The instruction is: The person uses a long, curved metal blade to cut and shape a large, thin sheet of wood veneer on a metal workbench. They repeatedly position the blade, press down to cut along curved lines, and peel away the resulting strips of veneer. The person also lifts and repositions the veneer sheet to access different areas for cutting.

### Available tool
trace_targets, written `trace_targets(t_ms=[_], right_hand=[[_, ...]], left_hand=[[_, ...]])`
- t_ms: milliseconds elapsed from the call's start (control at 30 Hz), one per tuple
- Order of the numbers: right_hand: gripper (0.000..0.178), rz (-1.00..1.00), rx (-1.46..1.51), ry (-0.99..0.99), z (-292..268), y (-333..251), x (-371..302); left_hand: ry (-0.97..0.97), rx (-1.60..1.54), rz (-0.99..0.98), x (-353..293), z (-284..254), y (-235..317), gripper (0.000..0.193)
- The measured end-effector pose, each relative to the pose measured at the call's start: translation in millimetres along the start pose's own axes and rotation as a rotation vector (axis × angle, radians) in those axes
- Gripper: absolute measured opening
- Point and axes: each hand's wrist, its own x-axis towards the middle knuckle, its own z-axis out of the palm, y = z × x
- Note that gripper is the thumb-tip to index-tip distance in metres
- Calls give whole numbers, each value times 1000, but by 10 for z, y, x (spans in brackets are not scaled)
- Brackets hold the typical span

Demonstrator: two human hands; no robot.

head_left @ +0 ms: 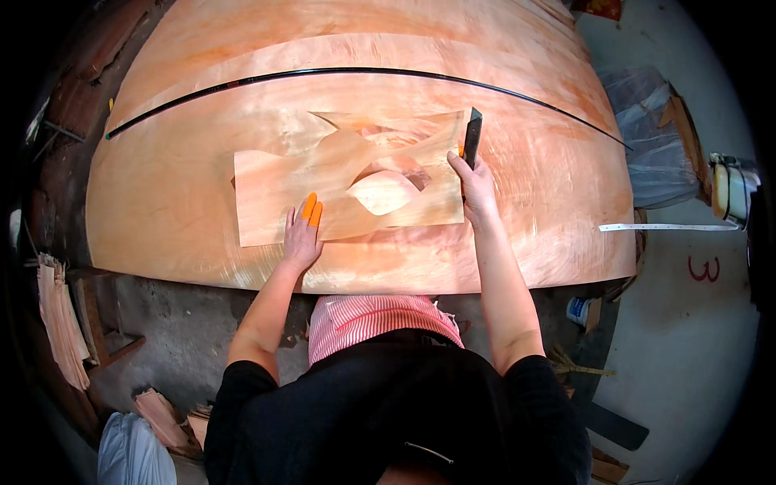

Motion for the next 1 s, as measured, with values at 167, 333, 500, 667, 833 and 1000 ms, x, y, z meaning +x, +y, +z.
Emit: trace_targets(t_ms=[167, 333, 500, 667, 833, 1000], right_hand=[[22, 100, 412, 168, -308, 547, 170], [28, 437, 325, 4, -452, 1524, -12], [26, 404, 191, -44, -376, 1792, -9], [31, 107, 187, -16, -426, 1955, 40], [18, 279, 97, 2, -455, 1867, -26], [11, 420, -298, 109, -889, 1666, -446]], left_hand=[[58, 18, 7, 67, 77, -22, 50], [42, 13, -32, 92, 41, 45, 48], [-5, 146, 40, 92, -16, -111, 47], [-70, 202, 68, 100, -101, -239, 48], [-108, 30, 3, 201, -224, 74, 57], [-95, -34, 22, 341, 4, 153, 64]])
